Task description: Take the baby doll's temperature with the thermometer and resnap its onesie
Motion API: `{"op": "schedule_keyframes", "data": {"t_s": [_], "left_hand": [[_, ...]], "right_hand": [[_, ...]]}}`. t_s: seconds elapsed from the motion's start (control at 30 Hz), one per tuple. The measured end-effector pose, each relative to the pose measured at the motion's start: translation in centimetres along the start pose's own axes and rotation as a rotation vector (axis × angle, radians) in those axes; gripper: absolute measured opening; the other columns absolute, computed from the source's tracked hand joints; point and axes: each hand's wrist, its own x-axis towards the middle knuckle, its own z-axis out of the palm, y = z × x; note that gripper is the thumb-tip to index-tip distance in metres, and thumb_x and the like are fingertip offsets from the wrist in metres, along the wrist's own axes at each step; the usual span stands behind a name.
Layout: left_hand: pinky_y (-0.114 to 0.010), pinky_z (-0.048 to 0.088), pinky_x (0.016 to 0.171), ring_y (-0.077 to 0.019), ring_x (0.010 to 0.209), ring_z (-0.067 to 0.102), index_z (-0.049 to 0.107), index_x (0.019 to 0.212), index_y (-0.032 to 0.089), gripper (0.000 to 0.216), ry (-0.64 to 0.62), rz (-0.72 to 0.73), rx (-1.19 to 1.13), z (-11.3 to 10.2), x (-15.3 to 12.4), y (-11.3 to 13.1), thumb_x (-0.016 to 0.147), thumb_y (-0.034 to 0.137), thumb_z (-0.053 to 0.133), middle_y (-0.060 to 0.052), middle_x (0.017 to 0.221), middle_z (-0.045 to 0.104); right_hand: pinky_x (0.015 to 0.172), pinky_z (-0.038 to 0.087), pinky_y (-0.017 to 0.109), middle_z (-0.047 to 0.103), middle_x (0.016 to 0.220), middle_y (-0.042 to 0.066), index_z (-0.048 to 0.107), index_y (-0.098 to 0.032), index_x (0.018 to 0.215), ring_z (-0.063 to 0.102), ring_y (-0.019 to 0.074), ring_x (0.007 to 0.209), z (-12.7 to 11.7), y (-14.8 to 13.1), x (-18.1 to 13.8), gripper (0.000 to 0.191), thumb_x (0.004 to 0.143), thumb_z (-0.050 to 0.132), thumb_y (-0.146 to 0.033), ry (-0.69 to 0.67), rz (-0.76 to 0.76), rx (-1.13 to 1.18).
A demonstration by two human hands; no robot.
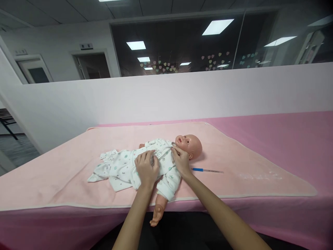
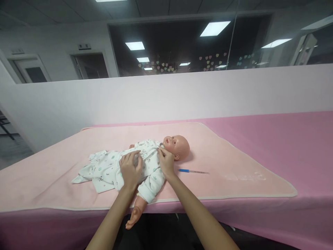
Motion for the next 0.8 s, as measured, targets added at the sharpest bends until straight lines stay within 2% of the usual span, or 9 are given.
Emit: {"op": "schedule_keyframes", "data": {"t_s": [0.07, 0.17, 0.27, 0.4, 0.53, 0.67, 0.8], "left_hand": [[-0.037, 0.032, 0.082, -0.023, 0.091, 0.052, 0.063, 0.092, 0.022, 0.019, -0.034, 0.003, 0.018, -0.2, -0.2, -0.1, 0.08, 0.022, 0.049, -0.005, 0.093, 0.064], [-0.037, 0.032, 0.083, -0.0223, 0.092, 0.051, 0.064, 0.093, 0.024, 0.019, -0.072, 0.03, 0.033, -0.3, -0.4, 0.1, 0.08, 0.024, 0.05, -0.004, 0.095, 0.063], [-0.037, 0.031, 0.084, -0.0212, 0.091, 0.051, 0.063, 0.093, 0.025, 0.018, -0.084, 0.063, 0.039, -0.3, -0.4, 0.3, 0.08, 0.025, 0.051, -0.003, 0.096, 0.063], [-0.036, 0.031, 0.084, -0.0201, 0.088, 0.052, 0.062, 0.088, 0.024, 0.013, -0.088, 0.094, 0.005, -0.3, -0.3, 0.4, 0.081, 0.024, 0.051, -0.003, 0.092, 0.064], [-0.034, 0.032, 0.081, -0.0187, 0.086, 0.052, 0.059, 0.085, 0.022, 0.012, -0.113, 0.092, -0.058, -0.3, -0.4, 0.4, 0.083, 0.019, 0.047, -0.002, 0.086, 0.064], [-0.033, 0.033, 0.078, -0.0187, 0.082, 0.052, 0.056, 0.084, 0.02, 0.012, -0.128, 0.059, -0.083, -0.2, -0.4, 0.5, 0.085, 0.02, 0.044, -0.003, 0.083, 0.063], [-0.033, 0.033, 0.077, -0.018, 0.081, 0.052, 0.056, 0.085, 0.02, 0.012, -0.139, 0.04, -0.076, -0.3, -0.5, 0.6, 0.085, 0.02, 0.044, -0.002, 0.082, 0.063]], "right_hand": [[0.063, 0.046, 0.029, 0.067, 0.073, 0.006, 0.066, -0.013, 0.102, 0.057, 0.0175, 0.066, 0.0, -0.1, -0.1, 0.039, 0.08, 0.046, -0.039, -0.002, 0.013, -0.023], [0.047, 0.039, 0.024, 0.055, 0.051, -0.001, 0.064, -0.011, 0.105, 0.045, 0.012, 0.045, 0.0, -0.3, -0.2, 0.043, 0.082, 0.042, -0.04, -0.006, 0.045, -0.023], [0.046, 0.038, 0.023, 0.049, 0.046, -0.003, 0.065, -0.011, 0.1, 0.042, 0.0108, 0.043, -0.1, -0.4, -0.2, 0.042, 0.083, 0.041, -0.041, 0.004, 0.035, -0.017], [0.055, 0.043, 0.025, 0.061, 0.061, 0.003, 0.065, -0.013, 0.098, 0.054, 0.0151, 0.056, -0.1, -0.4, -0.3, 0.039, 0.084, 0.039, -0.038, 0.025, -0.029, -0.088], [0.071, 0.047, 0.029, 0.066, 0.091, 0.009, 0.061, -0.015, 0.105, 0.06, 0.0183, 0.082, -0.1, -0.8, -0.9, 0.033, 0.085, 0.038, -0.028, 0.073, -0.223, -0.206], [0.078, 0.047, 0.027, 0.063, 0.104, 0.009, 0.057, -0.016, 0.111, 0.058, 0.0167, 0.095, 0.1, -1.5, -2.0, 0.033, 0.084, 0.04, -0.02, -0.072, -0.499, -0.306], [0.084, 0.046, 0.027, 0.061, 0.109, 0.007, 0.058, -0.018, 0.108, 0.057, 0.0161, 0.1, 0.3, -1.6, -2.3, 0.029, 0.083, 0.043, -0.018, -0.183, -0.598, -0.363]]}}
